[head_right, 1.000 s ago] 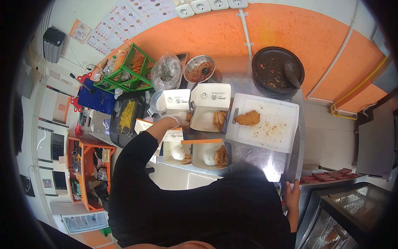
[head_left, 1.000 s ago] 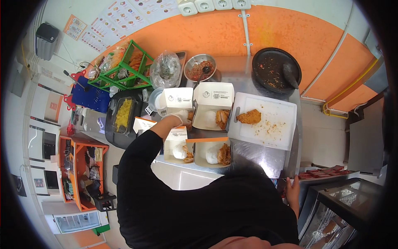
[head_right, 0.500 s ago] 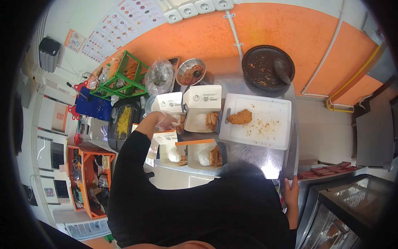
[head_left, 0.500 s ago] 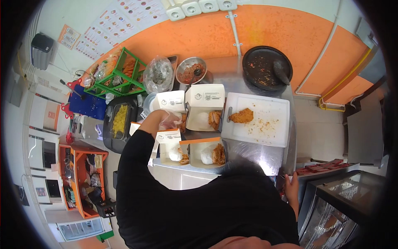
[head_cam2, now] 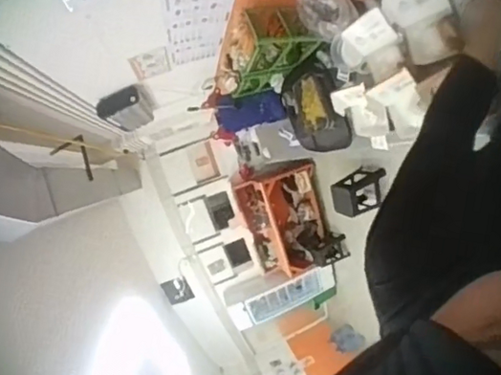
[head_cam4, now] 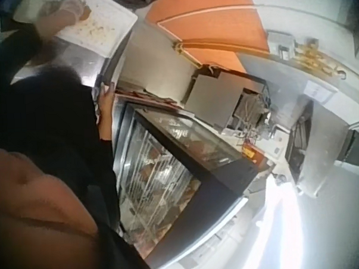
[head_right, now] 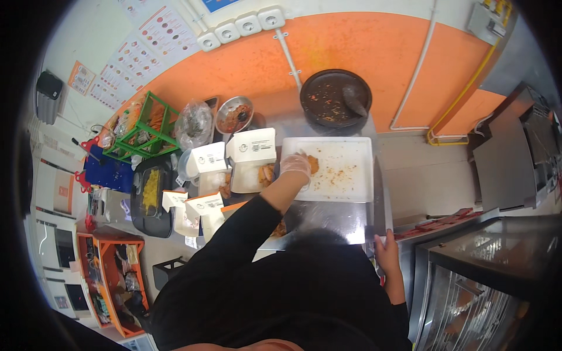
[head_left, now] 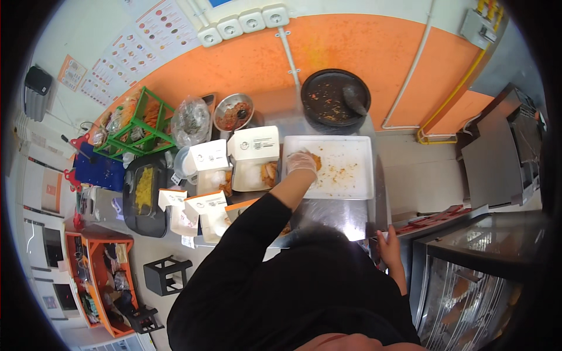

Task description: The person slices fried chicken on a cutting board using a knife, places the pieces into food boxes with rice, and retrieves more chicken from a warmer to cut and pack. The person then checks a receipt and adds sauce packets from a rack into the meal boxes.

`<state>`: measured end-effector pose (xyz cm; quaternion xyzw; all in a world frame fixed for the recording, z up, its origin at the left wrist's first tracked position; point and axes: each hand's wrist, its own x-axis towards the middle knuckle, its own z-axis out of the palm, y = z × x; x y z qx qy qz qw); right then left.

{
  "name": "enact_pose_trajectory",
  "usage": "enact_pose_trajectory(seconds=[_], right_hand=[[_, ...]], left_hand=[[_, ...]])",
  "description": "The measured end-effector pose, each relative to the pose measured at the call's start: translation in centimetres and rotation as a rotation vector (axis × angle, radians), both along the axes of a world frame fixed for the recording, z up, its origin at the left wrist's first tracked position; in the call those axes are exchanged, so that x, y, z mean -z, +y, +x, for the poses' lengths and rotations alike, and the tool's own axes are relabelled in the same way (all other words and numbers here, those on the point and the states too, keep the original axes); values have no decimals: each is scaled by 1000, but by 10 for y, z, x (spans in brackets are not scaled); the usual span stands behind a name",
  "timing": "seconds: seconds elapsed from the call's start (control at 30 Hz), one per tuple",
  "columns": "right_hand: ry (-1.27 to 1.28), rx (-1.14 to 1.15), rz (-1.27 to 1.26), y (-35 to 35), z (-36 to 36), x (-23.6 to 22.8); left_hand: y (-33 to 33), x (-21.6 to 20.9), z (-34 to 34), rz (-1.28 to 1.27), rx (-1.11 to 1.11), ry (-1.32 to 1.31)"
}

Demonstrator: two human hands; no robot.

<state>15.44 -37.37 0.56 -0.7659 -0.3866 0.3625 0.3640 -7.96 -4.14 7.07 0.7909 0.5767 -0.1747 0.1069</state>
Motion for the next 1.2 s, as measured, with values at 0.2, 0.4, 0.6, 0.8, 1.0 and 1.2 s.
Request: enact_pose_trajectory(seconds=[0.2,0.4,0.6,0.8,1.0,1.2], right_hand=[[67,1,-142,7,-12,-61],[-78,-74,-11,18,-7,-50],[-210,-292,-27,64,-10,-65],[-287,-387,-2,98,-29,-54],[-364,-469,-171,107,-52,-52],[-400,-431,-153,106,-61,-61]], left_hand=[[14,15,21,-75,-150,50],[-21,14,58,-98,-52,-122],[-47,1,65,-72,39,-77],[-34,-107,60,104,62,-203],[15,-30,87,-87,226,-663],[31,56,84,27,234,-780]])
